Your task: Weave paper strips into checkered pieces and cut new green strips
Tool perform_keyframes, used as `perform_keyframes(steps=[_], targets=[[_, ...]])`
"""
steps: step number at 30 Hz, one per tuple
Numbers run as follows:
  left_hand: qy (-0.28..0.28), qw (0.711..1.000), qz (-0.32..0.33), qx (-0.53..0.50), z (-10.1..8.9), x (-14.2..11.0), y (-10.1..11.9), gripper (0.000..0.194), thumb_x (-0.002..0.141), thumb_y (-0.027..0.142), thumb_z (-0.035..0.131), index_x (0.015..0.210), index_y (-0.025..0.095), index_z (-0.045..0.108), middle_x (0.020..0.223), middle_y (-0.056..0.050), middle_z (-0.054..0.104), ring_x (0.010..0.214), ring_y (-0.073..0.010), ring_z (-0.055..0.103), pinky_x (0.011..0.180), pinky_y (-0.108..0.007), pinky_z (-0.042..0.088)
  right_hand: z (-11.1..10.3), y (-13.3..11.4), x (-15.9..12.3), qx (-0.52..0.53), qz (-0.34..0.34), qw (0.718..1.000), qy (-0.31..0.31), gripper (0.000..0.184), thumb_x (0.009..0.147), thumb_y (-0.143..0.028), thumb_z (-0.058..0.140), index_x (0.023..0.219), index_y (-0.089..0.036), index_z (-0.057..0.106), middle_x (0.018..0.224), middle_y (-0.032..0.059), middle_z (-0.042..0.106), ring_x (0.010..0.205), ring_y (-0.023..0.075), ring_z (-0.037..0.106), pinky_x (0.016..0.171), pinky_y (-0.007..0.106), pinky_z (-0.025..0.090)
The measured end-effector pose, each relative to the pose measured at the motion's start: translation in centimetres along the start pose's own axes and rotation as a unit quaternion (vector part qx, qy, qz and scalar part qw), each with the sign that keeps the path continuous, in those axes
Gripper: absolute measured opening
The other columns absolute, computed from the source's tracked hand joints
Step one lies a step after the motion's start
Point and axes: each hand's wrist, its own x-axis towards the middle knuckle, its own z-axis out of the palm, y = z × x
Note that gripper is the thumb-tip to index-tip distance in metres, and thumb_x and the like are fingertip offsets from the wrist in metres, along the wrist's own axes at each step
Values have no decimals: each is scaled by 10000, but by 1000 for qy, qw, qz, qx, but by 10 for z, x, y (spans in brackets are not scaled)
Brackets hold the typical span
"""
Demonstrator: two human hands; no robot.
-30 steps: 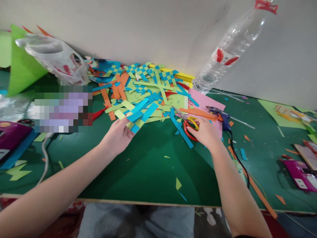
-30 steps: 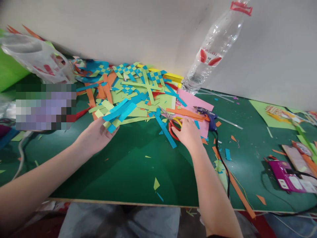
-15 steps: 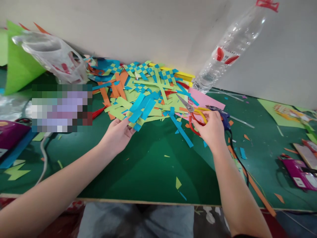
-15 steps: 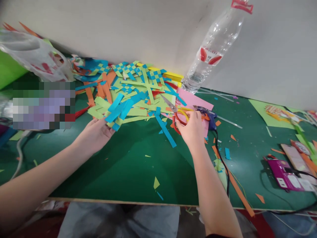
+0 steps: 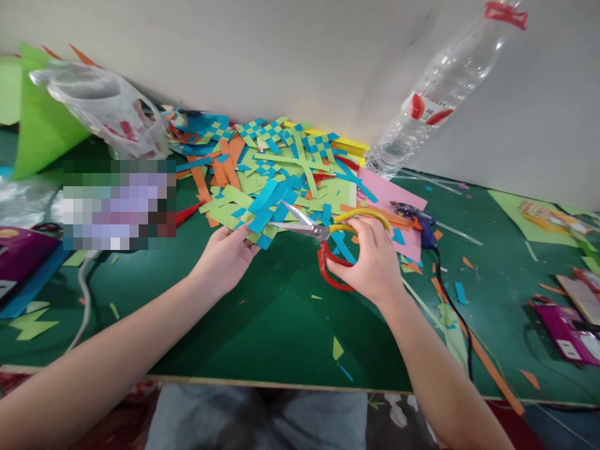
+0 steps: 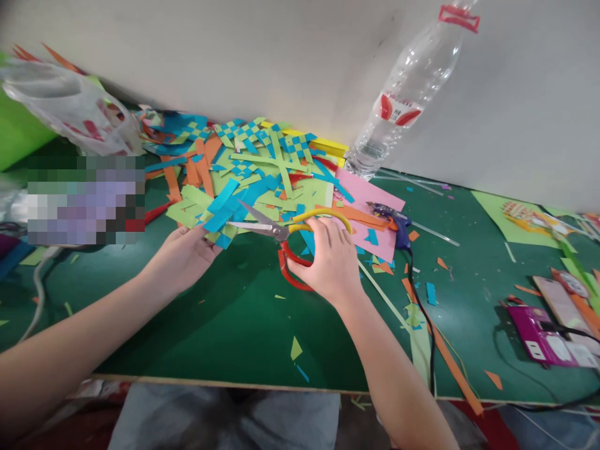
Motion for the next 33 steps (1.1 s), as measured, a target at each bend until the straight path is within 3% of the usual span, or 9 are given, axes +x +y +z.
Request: perform_keyframes(steps=[5, 19, 33], targets=[[6, 1000, -14, -3, 0, 1, 0, 27, 816, 105, 677, 816, 131, 683, 859, -46, 761, 784, -127, 704, 750, -236, 564, 8, -4, -3, -12, -22, 1000, -8, 524, 766, -393, 677, 1196, -137, 519, 1116, 171, 613, 1099, 342, 588, 908, 508, 526], [-51, 997, -53, -19, 3, -4, -1, 141, 744, 90, 719, 862, 142, 661, 831, -15, 760, 686, -122, 699, 621, -220, 579, 12, -4, -5, -9, -13, 1000, 12, 493, 800, -355, 661, 1226, -150, 521, 1114, 163, 634, 1093, 322, 622, 852, 469, 577], [-8, 998, -57, 20, 4, -3, 0, 124, 738, 88, 714, 837, 151, 672, 823, -1, 750, 691, -111, 700, 627, -202, 557, 16, -3, -8, 6, -21, 1000, 0, 407, 884, -306, 575, 1253, -142, 518, 1117, 172, 641, 1071, 315, 640, 840, 479, 588]])
